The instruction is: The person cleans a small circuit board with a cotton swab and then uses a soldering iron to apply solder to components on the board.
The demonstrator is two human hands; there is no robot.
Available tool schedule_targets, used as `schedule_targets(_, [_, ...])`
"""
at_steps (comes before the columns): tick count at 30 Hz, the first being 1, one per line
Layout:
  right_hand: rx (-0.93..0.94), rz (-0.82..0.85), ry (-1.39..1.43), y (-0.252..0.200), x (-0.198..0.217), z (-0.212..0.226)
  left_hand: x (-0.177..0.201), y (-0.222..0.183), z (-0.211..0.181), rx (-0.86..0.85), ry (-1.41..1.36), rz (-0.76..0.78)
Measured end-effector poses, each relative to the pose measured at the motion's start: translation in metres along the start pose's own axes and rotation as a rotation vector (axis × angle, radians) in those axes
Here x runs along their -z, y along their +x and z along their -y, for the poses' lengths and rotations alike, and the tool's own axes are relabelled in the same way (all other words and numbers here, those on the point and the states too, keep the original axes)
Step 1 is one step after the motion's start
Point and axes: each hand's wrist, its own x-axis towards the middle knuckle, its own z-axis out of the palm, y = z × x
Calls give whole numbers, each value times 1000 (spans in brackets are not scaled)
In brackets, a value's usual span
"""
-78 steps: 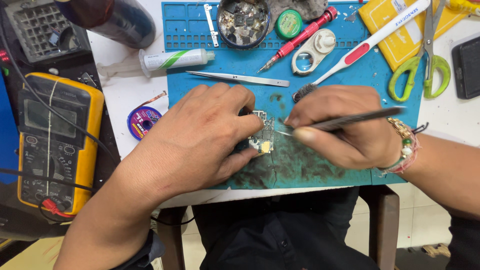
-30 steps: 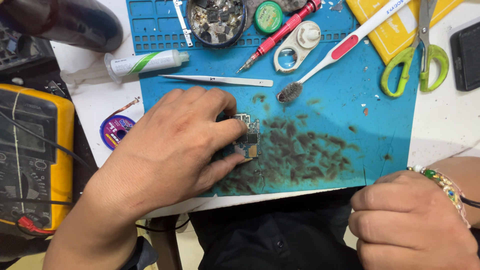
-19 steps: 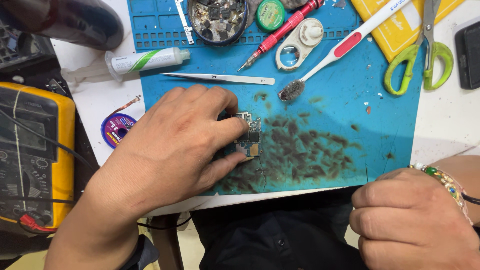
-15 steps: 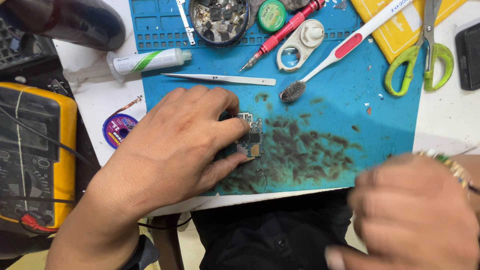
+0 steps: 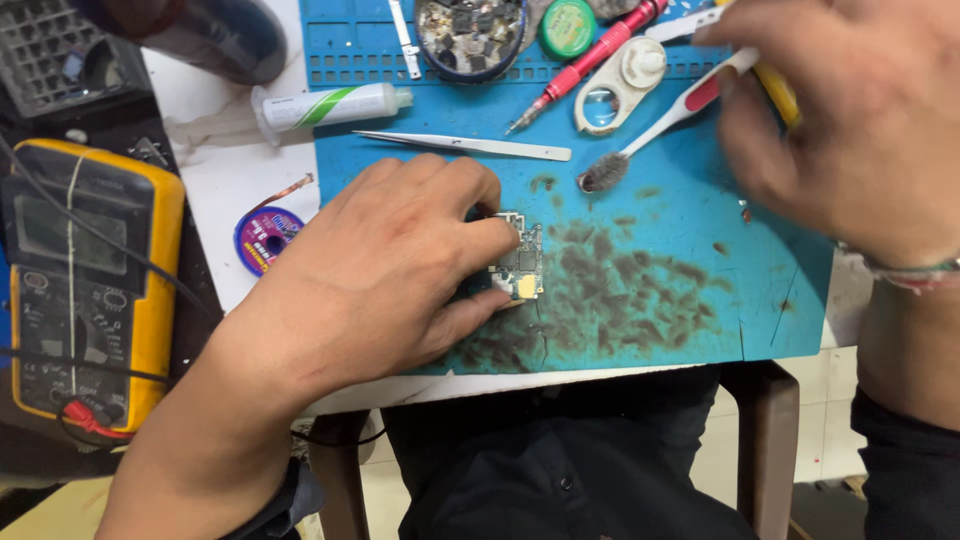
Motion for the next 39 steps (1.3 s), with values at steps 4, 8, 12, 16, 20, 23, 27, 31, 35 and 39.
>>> schedule_targets(4, [19,13,13,4,4,4,0,-1,1,-6,14,0])
schedule_targets(8, [43,63,182,5,3,4,-1,-3,1,-9,17,-13])
schedule_targets(12, [152,61,341,3,-1,6,0,-2,1,-6,5,-9])
schedule_targets(16, [162,120,517,-6,-6,7,-2,-3,2,2,-3,-13])
schedule_targets(20, [148,165,521,-8,-9,4,-1,-5,2,-15,21,-40])
schedule_targets(23, [156,175,589,-6,-13,10,-1,-5,1,-2,47,-34])
schedule_targets(27, [156,161,567,-8,-16,17,-1,-4,-2,15,29,-32])
schedule_targets(31, [82,151,564,-6,-16,23,-2,-5,-3,31,-3,-44])
schedule_targets(35, [103,232,595,-4,-12,22,0,-2,-4,30,14,-24])
schedule_targets(39, [85,233,599,-4,-11,29,0,-5,-4,54,7,-18])
